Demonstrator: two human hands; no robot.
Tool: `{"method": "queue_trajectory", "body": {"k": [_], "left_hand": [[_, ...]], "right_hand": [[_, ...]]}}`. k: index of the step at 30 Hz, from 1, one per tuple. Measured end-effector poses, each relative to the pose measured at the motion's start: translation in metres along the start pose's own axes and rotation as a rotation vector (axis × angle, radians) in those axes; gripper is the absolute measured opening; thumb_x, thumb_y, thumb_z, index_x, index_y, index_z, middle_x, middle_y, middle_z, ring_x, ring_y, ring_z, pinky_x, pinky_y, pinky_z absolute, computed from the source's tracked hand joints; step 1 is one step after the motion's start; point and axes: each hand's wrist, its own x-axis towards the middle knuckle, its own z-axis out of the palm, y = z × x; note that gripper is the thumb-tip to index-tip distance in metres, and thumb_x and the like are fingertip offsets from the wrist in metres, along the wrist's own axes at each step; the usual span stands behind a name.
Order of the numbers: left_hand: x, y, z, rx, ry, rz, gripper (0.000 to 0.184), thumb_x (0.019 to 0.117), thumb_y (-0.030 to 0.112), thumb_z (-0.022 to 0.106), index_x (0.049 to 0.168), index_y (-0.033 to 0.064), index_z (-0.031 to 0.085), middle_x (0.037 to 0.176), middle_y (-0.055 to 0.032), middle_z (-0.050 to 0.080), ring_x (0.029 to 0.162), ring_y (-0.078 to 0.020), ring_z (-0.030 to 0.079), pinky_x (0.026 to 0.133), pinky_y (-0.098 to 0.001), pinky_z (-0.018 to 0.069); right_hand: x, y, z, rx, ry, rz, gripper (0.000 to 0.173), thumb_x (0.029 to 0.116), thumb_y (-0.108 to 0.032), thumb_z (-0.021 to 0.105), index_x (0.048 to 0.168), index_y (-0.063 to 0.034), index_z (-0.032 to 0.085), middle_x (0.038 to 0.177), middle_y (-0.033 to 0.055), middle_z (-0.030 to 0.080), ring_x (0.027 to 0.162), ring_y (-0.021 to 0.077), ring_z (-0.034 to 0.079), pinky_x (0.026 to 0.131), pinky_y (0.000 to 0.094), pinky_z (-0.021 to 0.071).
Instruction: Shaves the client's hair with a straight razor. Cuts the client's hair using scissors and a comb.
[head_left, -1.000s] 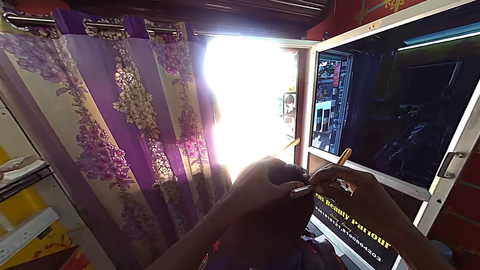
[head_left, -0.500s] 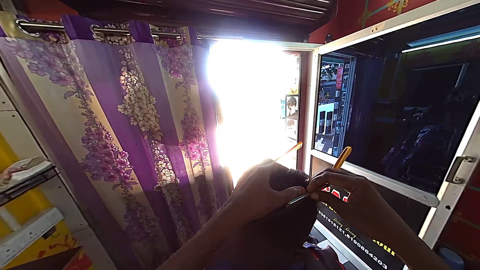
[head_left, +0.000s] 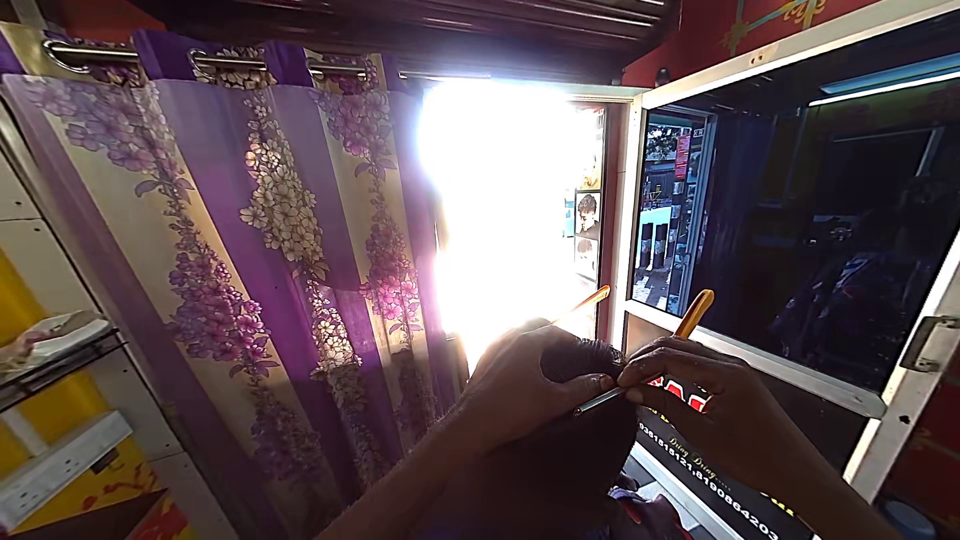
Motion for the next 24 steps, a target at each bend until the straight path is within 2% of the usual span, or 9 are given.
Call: {"method": "queue_trajectory", "body": {"k": [7,16,24], "left_hand": [[0.0002,-0.0018,0.0011,-0.006,0.016,0.021,0.049,0.0833,0.068,0.071,0.113,0.0284,0.074,0.109,0.0113,0.065,0.102,-0.0033,0.061,0.088,-0.0324,0.0525],[0.0007,-0.002,-0.0003,0.016,0.005,0.027,0.05,0.085,0.068,0.069,0.114,0.0274,0.074,0.112,0.011,0.065,0.104,-0.0038,0.061,0.09,-0.0324,0.0513],[0.0009,-0.001,-0.002,0.027,0.001,0.044,0.048,0.0861,0.066,0.069,0.114,0.0265,0.074,0.11,0.0101,0.066,0.101,-0.0038,0.062,0.087,-0.0319,0.0527]], "right_hand": [[-0.0019,0.0021,0.0018,-0.042,0.002,0.004,0.014,0.097,-0.044,0.064,0.102,-0.0364,0.074,0.1,-0.0203,0.07,0.098,0.001,0.065,0.086,0.0307,0.0541],[-0.0002,0.0031,0.0016,-0.065,-0.006,-0.009,0.013,0.0968,-0.043,0.064,0.101,-0.0362,0.074,0.099,-0.0209,0.07,0.099,0.0005,0.064,0.086,0.0283,0.0534],[0.0022,0.0043,-0.001,-0.047,-0.048,-0.034,0.012,0.0969,-0.041,0.064,0.1,-0.0344,0.074,0.097,-0.0195,0.07,0.096,0.0007,0.066,0.084,0.0265,0.0554]]}}
